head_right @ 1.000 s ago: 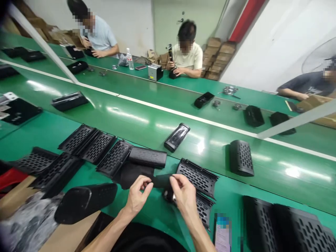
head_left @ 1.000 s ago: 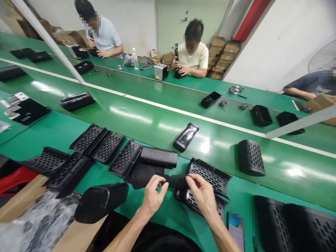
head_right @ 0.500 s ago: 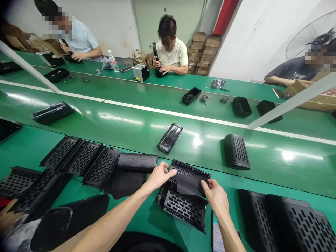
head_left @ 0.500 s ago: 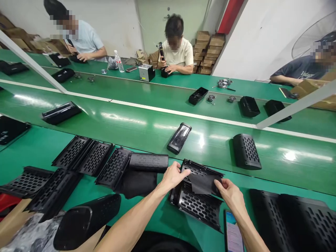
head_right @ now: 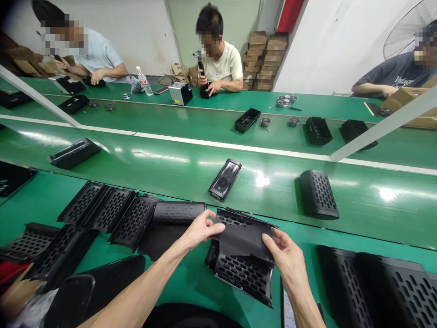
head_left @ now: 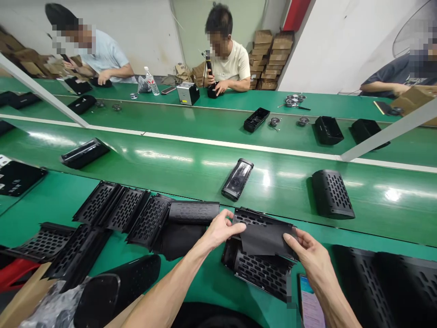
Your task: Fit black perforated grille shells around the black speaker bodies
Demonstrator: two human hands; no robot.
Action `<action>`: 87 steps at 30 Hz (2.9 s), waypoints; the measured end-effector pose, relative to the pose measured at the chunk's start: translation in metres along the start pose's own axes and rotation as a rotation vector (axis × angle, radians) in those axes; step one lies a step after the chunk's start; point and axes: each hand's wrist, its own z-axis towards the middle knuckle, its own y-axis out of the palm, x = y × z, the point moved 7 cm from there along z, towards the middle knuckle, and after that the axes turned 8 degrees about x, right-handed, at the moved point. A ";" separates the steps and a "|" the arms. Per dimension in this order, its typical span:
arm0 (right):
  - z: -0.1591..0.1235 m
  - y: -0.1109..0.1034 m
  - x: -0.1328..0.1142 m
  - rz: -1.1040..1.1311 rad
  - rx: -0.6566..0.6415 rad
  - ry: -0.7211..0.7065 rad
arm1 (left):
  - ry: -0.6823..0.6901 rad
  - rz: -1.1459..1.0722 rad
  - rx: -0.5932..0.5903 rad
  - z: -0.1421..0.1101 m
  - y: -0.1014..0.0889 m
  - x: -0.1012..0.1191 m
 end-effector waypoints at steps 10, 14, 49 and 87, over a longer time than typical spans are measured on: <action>-0.041 0.020 -0.015 0.322 -0.246 0.055 | 0.044 -0.107 -0.038 -0.036 -0.029 0.011; -0.058 0.026 -0.015 0.467 -0.333 0.090 | 0.105 -0.121 -0.023 -0.049 -0.038 0.013; -0.078 0.026 -0.017 0.368 -0.291 0.045 | 0.154 -0.287 -0.003 -0.069 -0.050 -0.001; 0.060 0.085 -0.121 0.134 -0.462 0.044 | -0.371 -1.151 -0.918 -0.057 0.019 0.011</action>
